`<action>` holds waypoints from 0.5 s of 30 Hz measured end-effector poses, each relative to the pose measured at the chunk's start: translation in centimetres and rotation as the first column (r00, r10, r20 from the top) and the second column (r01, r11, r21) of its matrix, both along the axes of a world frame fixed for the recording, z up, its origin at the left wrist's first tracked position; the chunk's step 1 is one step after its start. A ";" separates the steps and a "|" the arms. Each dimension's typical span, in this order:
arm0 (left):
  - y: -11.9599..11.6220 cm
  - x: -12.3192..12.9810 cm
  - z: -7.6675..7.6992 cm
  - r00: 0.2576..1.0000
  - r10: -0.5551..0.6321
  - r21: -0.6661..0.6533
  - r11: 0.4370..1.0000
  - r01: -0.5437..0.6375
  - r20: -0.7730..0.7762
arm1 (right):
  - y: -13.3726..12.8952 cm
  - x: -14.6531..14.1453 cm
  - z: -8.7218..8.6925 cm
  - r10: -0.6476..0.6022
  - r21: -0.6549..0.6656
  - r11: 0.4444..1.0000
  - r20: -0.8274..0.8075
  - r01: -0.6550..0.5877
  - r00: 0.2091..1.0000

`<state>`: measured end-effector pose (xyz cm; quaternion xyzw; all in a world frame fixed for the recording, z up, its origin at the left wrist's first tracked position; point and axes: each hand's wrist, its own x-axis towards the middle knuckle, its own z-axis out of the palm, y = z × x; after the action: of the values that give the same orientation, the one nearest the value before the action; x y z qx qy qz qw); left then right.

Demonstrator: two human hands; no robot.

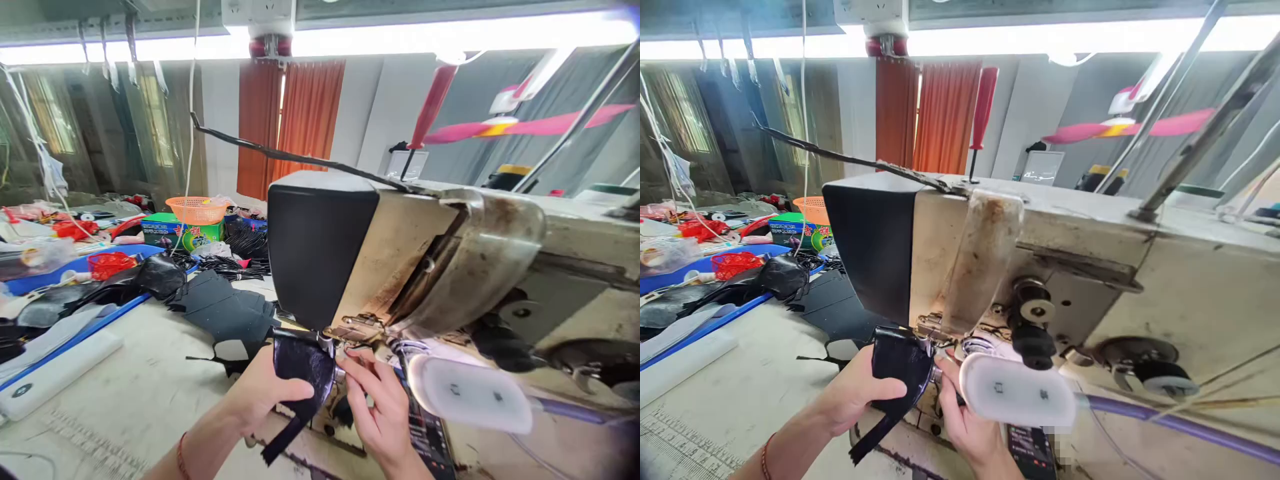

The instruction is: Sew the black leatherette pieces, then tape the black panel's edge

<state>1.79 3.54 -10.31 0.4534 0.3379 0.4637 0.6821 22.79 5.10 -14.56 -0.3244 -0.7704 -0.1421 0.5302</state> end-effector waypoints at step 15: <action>0.3 0.5 0.1 0.999 0.048 0.025 0.999 -0.048 0.006 | -0.1 -0.6 1.2 -0.008 0.072 0.997 -0.043 0.011 0.999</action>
<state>2.30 3.84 -10.24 0.4526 0.3410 0.4852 0.6659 22.14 4.98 -13.31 -0.3117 -0.7517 -0.1651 0.5572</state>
